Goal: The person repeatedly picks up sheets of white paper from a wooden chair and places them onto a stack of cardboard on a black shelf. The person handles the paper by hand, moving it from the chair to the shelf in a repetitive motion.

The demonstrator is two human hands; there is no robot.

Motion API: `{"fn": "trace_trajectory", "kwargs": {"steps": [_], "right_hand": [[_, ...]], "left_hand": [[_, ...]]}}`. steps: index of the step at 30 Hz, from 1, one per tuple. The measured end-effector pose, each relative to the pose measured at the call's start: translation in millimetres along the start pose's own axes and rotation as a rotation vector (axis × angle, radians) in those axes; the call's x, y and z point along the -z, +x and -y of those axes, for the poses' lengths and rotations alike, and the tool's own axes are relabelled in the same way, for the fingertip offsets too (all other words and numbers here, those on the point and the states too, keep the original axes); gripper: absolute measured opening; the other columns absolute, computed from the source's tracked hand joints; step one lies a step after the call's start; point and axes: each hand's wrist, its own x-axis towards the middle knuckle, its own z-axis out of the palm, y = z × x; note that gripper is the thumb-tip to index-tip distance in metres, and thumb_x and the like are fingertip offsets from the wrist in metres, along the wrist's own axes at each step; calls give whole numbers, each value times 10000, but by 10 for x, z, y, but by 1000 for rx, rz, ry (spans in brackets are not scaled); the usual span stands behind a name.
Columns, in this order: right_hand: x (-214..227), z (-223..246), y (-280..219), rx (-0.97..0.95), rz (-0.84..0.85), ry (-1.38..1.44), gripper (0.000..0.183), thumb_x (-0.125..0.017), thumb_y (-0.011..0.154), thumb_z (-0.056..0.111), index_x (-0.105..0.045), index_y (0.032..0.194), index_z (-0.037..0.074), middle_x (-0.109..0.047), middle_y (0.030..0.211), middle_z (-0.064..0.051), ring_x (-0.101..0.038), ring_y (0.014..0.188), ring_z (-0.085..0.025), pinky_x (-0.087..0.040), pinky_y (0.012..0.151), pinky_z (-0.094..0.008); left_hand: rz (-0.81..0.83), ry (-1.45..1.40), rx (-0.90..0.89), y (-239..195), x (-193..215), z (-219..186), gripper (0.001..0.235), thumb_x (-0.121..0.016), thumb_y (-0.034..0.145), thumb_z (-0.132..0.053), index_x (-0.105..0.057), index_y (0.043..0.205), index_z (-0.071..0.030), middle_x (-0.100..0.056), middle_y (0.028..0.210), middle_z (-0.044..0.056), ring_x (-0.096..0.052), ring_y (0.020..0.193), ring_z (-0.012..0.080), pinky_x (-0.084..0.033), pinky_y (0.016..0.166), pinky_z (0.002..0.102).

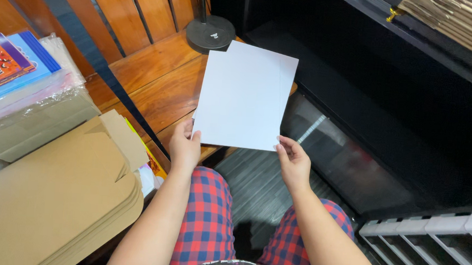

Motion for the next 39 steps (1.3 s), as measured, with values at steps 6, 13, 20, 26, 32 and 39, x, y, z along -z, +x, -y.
{"fn": "trace_trajectory", "kwargs": {"steps": [6, 13, 20, 26, 32, 39], "right_hand": [[10, 235, -61, 139, 55, -149, 343, -777, 934, 78, -741, 1274, 62, -668, 1344, -157, -666, 1145, -206, -606, 894, -292], [2, 170, -42, 53, 80, -87, 602, -885, 802, 49, -678, 1367, 68, -583, 1479, -169, -636, 1260, -256, -608, 917, -299], [14, 94, -26, 58, 95, -97, 553, -839, 854, 51, -674, 1380, 94, -585, 1492, -156, -620, 1275, -227, -600, 904, -273], [6, 50, -11, 63, 73, -75, 487, -811, 884, 56, -693, 1355, 97, -617, 1460, -148, -639, 1254, -219, -610, 889, -262], [-6, 93, 16, 82, 62, -66, 479, -814, 882, 52, -698, 1345, 83, -627, 1448, -161, -632, 1267, -241, -598, 932, -296], [-56, 360, 111, 90, 79, 54, 470, -803, 865, -2, -702, 1322, 40, -631, 1439, -179, -624, 1285, -257, -568, 1022, -333]], "left_hand": [[124, -19, 37, -114, 104, -97, 501, -639, 988, -121, -588, 1486, -137, -746, 1228, 168, -774, 874, 189, -617, 748, 289], [236, 39, -33, -192, 226, -221, 835, -820, 836, -251, -466, 1583, -131, -664, 1382, 177, -717, 1139, 251, -599, 933, 365], [307, 97, -42, -336, 336, -425, 1178, -941, 680, -390, -320, 1651, -146, -412, 1640, 186, -375, 1526, 322, -337, 1250, 424], [291, 88, -83, -249, 253, -260, 1232, -966, 623, -444, -347, 1640, -128, -394, 1656, 177, -333, 1550, 308, -289, 1277, 413], [250, -83, -68, -391, 292, -441, 1153, -977, 625, -323, -411, 1607, -114, -474, 1601, 192, -373, 1528, 305, -334, 1248, 401], [169, -371, -34, -660, 407, -784, 1035, -924, 678, -59, -420, 1582, -39, -457, 1607, 210, -312, 1553, 309, -303, 1260, 429]]}}
